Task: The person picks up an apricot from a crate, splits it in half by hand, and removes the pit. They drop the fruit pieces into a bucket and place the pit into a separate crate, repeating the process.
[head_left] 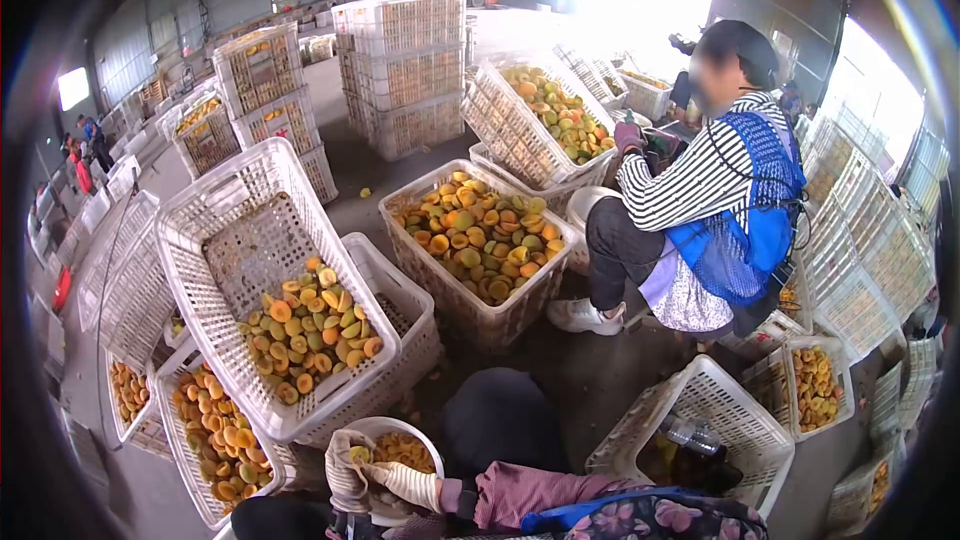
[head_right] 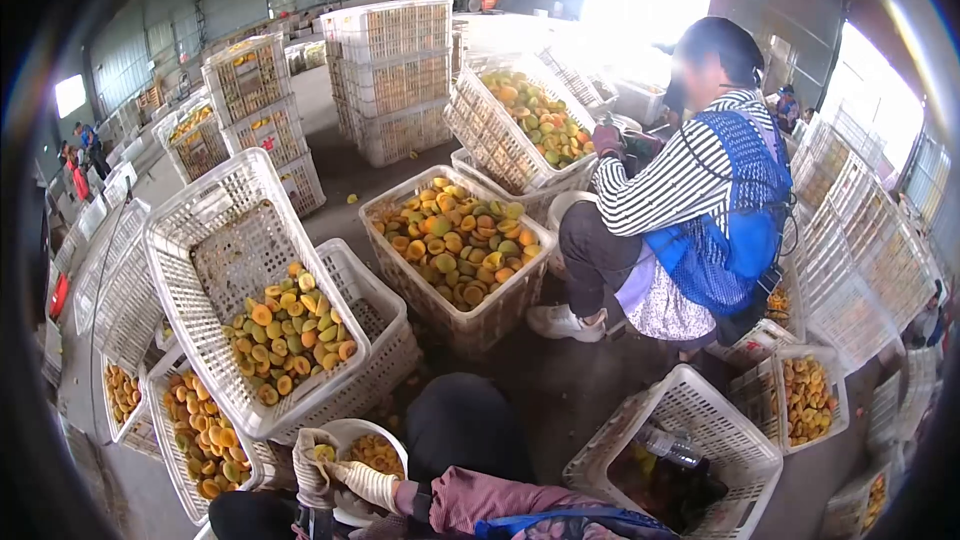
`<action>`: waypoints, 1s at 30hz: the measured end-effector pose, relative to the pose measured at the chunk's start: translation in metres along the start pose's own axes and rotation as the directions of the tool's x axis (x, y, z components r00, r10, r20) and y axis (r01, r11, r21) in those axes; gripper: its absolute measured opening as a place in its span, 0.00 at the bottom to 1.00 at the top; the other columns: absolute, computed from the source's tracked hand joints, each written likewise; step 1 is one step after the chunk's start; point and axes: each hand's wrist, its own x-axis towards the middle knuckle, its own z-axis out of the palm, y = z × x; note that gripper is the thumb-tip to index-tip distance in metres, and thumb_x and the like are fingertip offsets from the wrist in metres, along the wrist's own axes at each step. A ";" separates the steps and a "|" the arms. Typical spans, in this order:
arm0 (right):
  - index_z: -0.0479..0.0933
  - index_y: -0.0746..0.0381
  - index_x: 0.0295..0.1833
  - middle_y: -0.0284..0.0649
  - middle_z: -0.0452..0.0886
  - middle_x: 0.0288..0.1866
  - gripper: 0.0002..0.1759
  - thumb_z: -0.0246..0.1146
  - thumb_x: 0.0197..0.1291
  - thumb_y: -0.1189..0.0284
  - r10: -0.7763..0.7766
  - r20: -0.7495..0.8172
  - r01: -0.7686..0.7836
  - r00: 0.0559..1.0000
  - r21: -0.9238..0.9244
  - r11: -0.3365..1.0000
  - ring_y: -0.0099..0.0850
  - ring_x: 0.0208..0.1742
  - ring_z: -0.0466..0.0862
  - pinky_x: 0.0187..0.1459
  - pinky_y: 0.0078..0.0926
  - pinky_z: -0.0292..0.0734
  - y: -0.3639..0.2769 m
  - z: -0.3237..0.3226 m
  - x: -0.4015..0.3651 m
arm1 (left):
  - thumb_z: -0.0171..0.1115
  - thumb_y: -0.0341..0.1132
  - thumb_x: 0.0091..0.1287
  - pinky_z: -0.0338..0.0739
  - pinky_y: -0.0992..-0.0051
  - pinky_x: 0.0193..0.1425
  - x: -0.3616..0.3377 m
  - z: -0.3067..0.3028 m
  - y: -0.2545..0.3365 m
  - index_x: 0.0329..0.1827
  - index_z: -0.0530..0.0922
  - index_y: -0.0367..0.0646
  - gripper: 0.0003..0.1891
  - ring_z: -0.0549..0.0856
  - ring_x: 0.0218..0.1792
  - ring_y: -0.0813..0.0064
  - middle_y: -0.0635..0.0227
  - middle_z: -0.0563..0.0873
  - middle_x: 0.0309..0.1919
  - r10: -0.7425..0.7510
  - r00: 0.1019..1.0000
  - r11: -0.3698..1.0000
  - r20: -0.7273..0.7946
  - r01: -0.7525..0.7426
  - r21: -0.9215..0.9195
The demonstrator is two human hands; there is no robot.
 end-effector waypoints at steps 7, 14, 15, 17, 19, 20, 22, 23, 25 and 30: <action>0.75 0.54 0.41 0.25 0.70 0.16 0.15 0.55 0.64 0.54 -0.154 0.078 0.160 0.985 -0.079 0.984 0.18 0.10 0.63 0.11 0.16 0.57 0.019 0.001 0.006 | 0.47 0.52 0.68 0.64 0.77 0.23 -0.008 -0.011 0.011 0.23 0.70 0.41 0.24 0.71 0.18 0.76 0.66 0.73 0.16 0.038 0.953 0.965 0.300 0.042 -0.257; 0.74 0.54 0.30 0.25 0.66 0.11 0.19 0.55 0.62 0.50 -0.003 0.116 0.025 0.993 -0.182 0.983 0.18 0.07 0.59 0.10 0.17 0.51 0.021 0.013 0.007 | 0.51 0.47 0.65 0.69 0.76 0.20 0.019 -0.050 -0.008 0.44 0.65 0.44 0.16 0.75 0.18 0.78 0.72 0.73 0.16 -0.267 0.960 -0.227 0.082 0.020 -0.974; 0.73 0.53 0.29 0.26 0.66 0.11 0.21 0.55 0.61 0.48 0.041 0.036 -0.037 0.999 -0.112 0.993 0.19 0.07 0.59 0.10 0.18 0.51 0.029 0.001 0.011 | 0.47 0.42 0.67 0.70 0.77 0.20 0.027 -0.077 -0.021 0.58 0.55 0.44 0.21 0.73 0.16 0.80 0.73 0.73 0.16 0.228 0.970 -0.772 0.088 0.235 -0.590; 0.73 0.52 0.29 0.26 0.65 0.10 0.22 0.54 0.60 0.45 0.097 -0.218 -0.088 0.971 0.054 0.995 0.22 0.06 0.60 0.09 0.20 0.51 -0.006 0.022 -0.005 | 0.45 0.38 0.69 0.71 0.78 0.24 0.049 -0.105 -0.008 0.71 0.49 0.44 0.29 0.71 0.19 0.79 0.73 0.72 0.21 0.073 0.950 -0.810 -0.303 -0.120 -0.574; 0.74 0.51 0.31 0.27 0.70 0.14 0.20 0.55 0.60 0.46 0.086 -0.297 -0.052 0.951 0.122 0.991 0.21 0.09 0.63 0.10 0.19 0.54 0.001 0.010 0.017 | 0.47 0.40 0.67 0.71 0.75 0.34 0.098 -0.096 -0.003 0.68 0.55 0.45 0.27 0.72 0.31 0.74 0.68 0.73 0.31 -0.238 0.861 0.416 -0.450 -0.328 -0.848; 0.75 0.51 0.33 0.27 0.72 0.17 0.20 0.55 0.60 0.46 0.082 -0.361 -0.055 0.929 0.086 0.995 0.20 0.11 0.65 0.11 0.19 0.56 0.003 0.007 0.021 | 0.48 0.41 0.67 0.71 0.73 0.39 0.126 -0.093 -0.022 0.67 0.58 0.46 0.26 0.73 0.36 0.72 0.66 0.74 0.37 -0.088 0.889 0.869 -0.450 -0.152 -0.470; 0.77 0.54 0.38 0.27 0.74 0.23 0.23 0.51 0.62 0.45 -0.036 -0.324 0.051 0.945 0.039 0.998 0.20 0.22 0.70 0.23 0.20 0.64 0.015 0.003 0.041 | 0.51 0.43 0.65 0.71 0.70 0.49 0.187 -0.098 -0.075 0.65 0.63 0.47 0.25 0.74 0.48 0.67 0.62 0.74 0.48 0.012 0.970 0.854 -0.243 0.116 0.507; 0.77 0.55 0.43 0.31 0.77 0.30 0.22 0.52 0.63 0.49 -0.112 -0.205 0.081 0.972 -0.154 0.985 0.23 0.31 0.74 0.33 0.23 0.70 0.027 -0.017 0.059 | 0.52 0.44 0.64 0.71 0.69 0.53 0.211 -0.099 -0.093 0.63 0.66 0.48 0.24 0.74 0.53 0.64 0.60 0.75 0.53 -0.255 0.949 0.580 -0.183 0.302 0.757; 0.77 0.56 0.39 0.31 0.76 0.26 0.19 0.52 0.63 0.52 -0.142 -0.269 0.111 0.953 -0.126 0.986 0.23 0.24 0.73 0.25 0.23 0.68 0.031 -0.017 0.063 | 0.56 0.47 0.59 0.71 0.66 0.59 0.216 -0.110 -0.143 0.63 0.69 0.51 0.27 0.75 0.59 0.59 0.55 0.75 0.58 -0.491 0.861 0.175 -0.134 0.248 0.953; 0.76 0.56 0.32 0.30 0.72 0.19 0.17 0.51 0.62 0.56 -0.232 -0.326 0.209 0.916 -0.106 0.972 0.23 0.13 0.68 0.14 0.24 0.62 0.028 -0.012 0.063 | 0.61 0.49 0.52 0.68 0.65 0.63 0.222 -0.125 -0.176 0.65 0.67 0.51 0.35 0.74 0.60 0.56 0.52 0.74 0.58 -0.659 0.733 0.118 -0.171 0.325 0.938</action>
